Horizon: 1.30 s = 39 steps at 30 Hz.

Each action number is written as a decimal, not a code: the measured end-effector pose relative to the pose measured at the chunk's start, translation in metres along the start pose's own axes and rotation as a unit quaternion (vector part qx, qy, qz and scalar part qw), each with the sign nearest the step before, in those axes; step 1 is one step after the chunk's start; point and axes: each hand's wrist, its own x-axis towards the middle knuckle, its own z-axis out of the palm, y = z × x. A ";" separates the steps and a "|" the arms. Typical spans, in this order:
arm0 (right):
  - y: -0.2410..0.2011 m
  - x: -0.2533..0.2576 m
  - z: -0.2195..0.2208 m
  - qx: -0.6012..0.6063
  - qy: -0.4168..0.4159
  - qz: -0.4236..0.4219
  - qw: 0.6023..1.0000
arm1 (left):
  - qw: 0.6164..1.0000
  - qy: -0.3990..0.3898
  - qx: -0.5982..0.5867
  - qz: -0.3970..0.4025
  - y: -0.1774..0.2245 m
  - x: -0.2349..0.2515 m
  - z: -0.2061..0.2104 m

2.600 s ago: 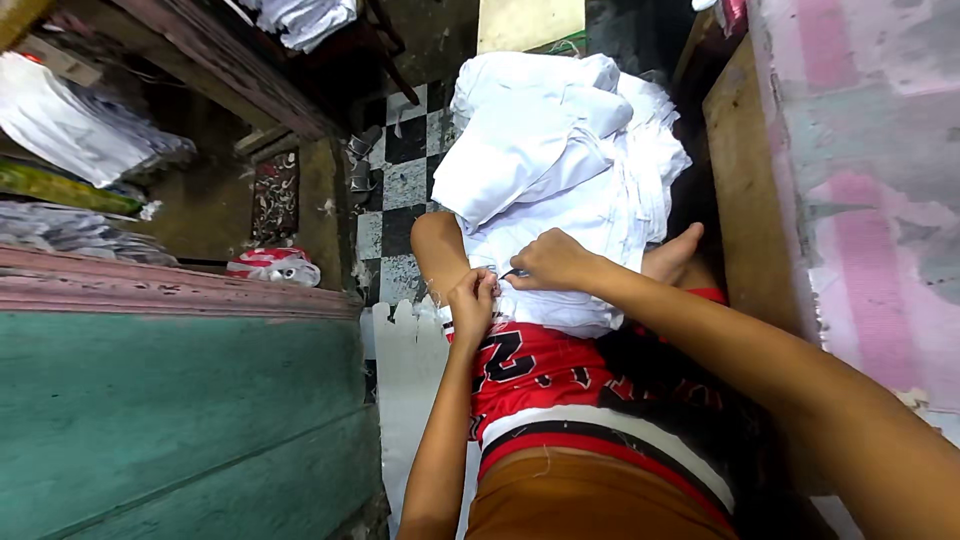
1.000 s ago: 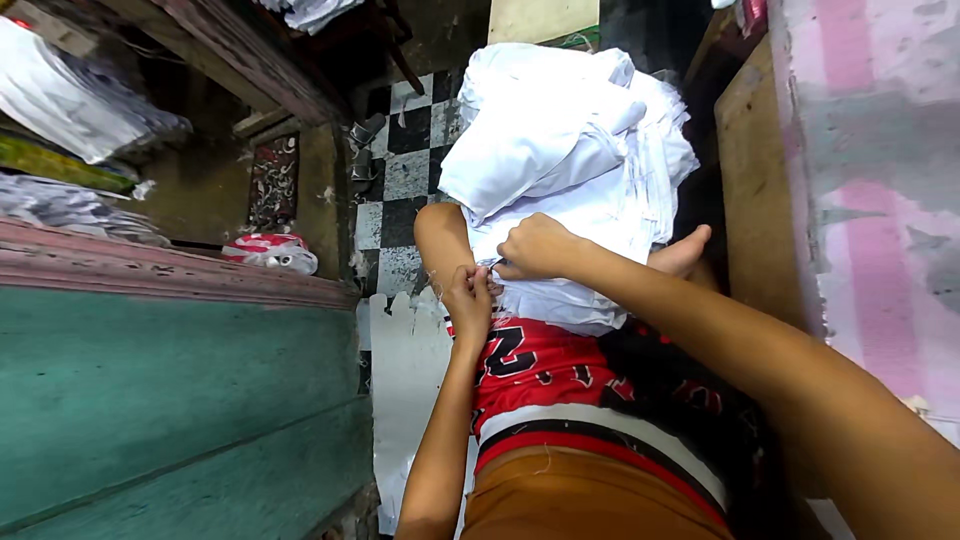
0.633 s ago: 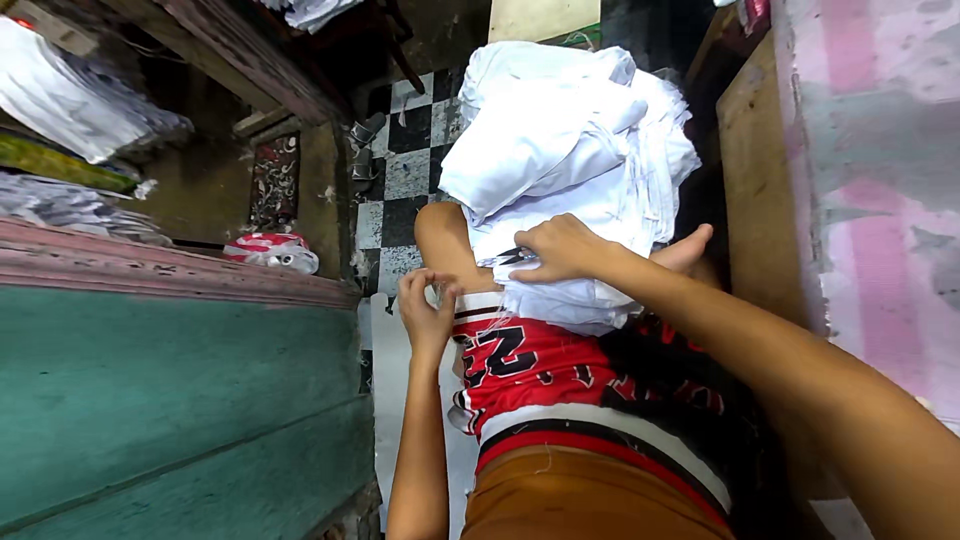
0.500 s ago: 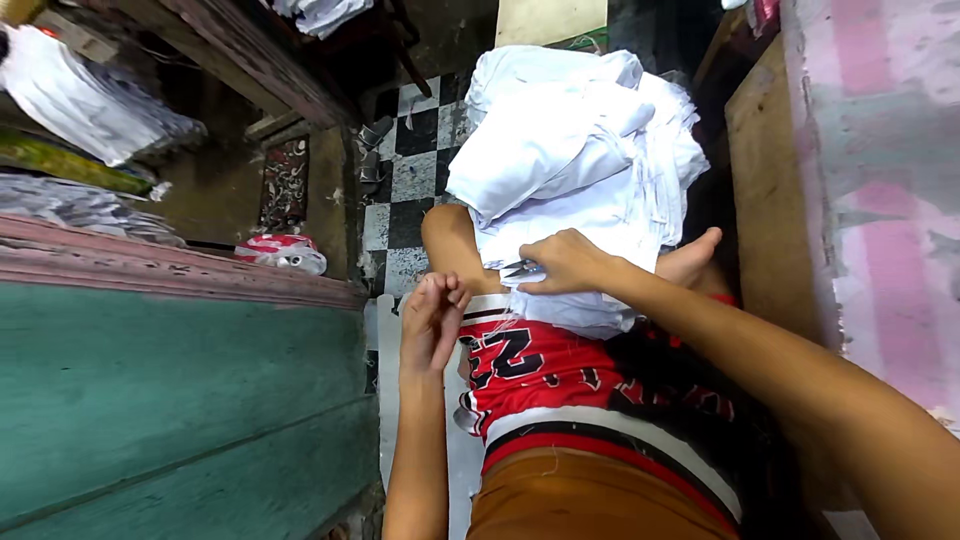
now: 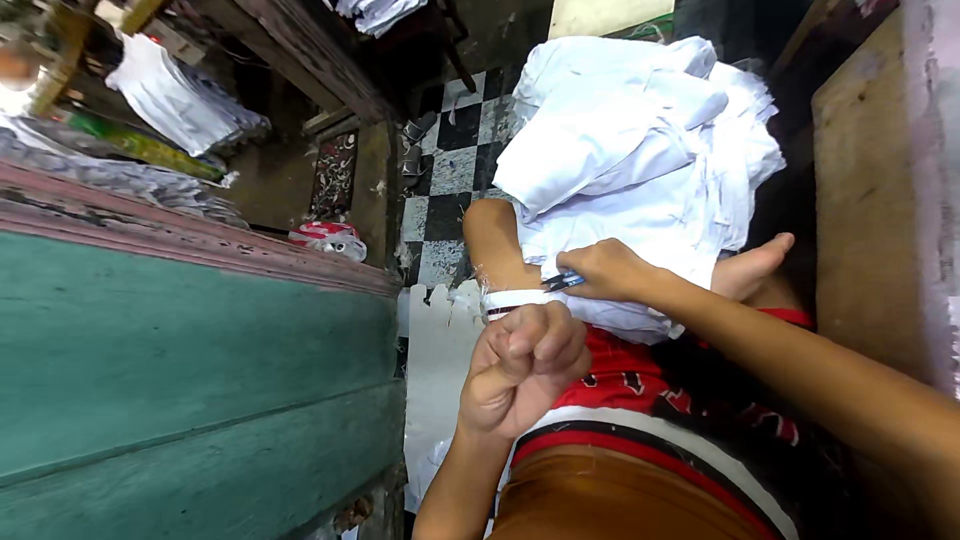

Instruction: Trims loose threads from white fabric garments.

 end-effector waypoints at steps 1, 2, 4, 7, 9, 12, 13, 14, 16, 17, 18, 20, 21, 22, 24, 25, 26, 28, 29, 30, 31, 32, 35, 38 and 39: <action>0.001 -0.001 0.001 0.000 0.001 0.000 1.000 | 1.000 0.000 -0.007 -0.001 -0.001 0.000 0.003; 0.000 -0.001 0.000 0.001 -0.005 0.005 1.000 | 1.000 -0.001 -0.011 -0.001 -0.001 -0.001 0.005; -0.001 -0.001 -0.001 0.004 -0.018 0.018 1.000 | 1.000 -0.002 -0.021 -0.004 -0.002 -0.001 0.008; 0.000 -0.001 -0.002 0.004 -0.005 0.021 1.000 | 0.999 0.008 -0.041 -0.005 -0.004 -0.001 0.010; 0.001 -0.002 -0.001 0.005 0.014 0.006 1.000 | 1.000 0.022 0.005 0.013 -0.005 0.000 0.005; 0.005 -0.001 -0.001 0.019 0.032 0.000 0.999 | 0.948 0.062 0.307 0.055 -0.002 0.003 -0.028; 0.007 0.000 -0.002 0.035 0.045 0.004 0.998 | 0.889 0.093 0.444 0.059 -0.002 0.004 -0.043; 0.008 0.001 -0.004 0.057 0.060 0.009 0.996 | 0.808 0.128 0.572 0.053 -0.002 0.006 -0.057; 0.010 0.003 -0.007 0.108 0.095 0.028 0.989 | 0.649 0.178 0.740 -0.002 -0.007 0.010 -0.079; 0.011 0.004 -0.010 0.128 0.109 0.038 0.985 | 0.611 0.203 0.764 -0.034 -0.012 0.013 -0.086; 0.012 0.004 -0.013 0.144 0.118 0.050 0.981 | 0.604 0.228 0.761 -0.053 -0.017 0.016 -0.094; 0.012 0.005 -0.020 0.169 0.117 0.071 0.976 | 0.630 0.271 0.726 -0.052 -0.028 0.021 -0.107; 0.012 0.005 -0.024 0.176 0.106 0.078 0.975 | 0.641 0.279 0.714 -0.034 -0.034 0.023 -0.114; 0.012 0.006 -0.026 0.181 0.097 0.080 0.975 | 0.651 0.279 0.706 -0.012 -0.040 0.026 -0.121; 0.013 0.008 -0.028 0.186 0.084 0.074 0.976 | 0.663 0.252 0.705 0.022 -0.049 0.034 -0.135; 0.015 0.009 -0.029 0.188 0.076 0.072 0.977 | 0.663 0.227 0.713 0.027 -0.050 0.036 -0.139; 0.016 0.009 -0.029 0.189 0.070 0.073 0.977 | 0.660 0.201 0.723 0.024 -0.049 0.039 -0.141; 0.020 0.010 -0.037 0.195 0.038 0.090 0.976 | 0.659 0.158 0.735 0.000 -0.043 0.043 -0.143; 0.021 0.011 -0.043 0.202 0.017 0.103 0.974 | 0.664 0.143 0.733 -0.024 -0.038 0.045 -0.143; 0.024 0.014 -0.049 0.216 0.002 0.113 0.970 | 0.673 0.131 0.727 -0.047 -0.032 0.047 -0.144; 0.028 0.017 -0.052 0.233 0.002 0.116 0.966 | 0.684 0.122 0.717 -0.062 -0.026 0.048 -0.148; 0.034 0.020 -0.052 0.260 0.010 0.116 0.959 | 0.700 0.117 0.701 -0.073 -0.021 0.050 -0.154; 0.044 0.029 -0.055 0.335 -0.028 0.126 0.934 | 0.741 0.115 0.657 -0.081 -0.012 0.056 -0.167; 0.040 0.033 -0.064 0.356 -0.075 0.153 0.919 | 0.729 0.121 0.671 -0.062 -0.013 0.059 -0.169; 0.039 0.033 -0.063 0.361 -0.078 0.167 0.914 | 0.718 0.124 0.683 -0.046 -0.014 0.059 -0.168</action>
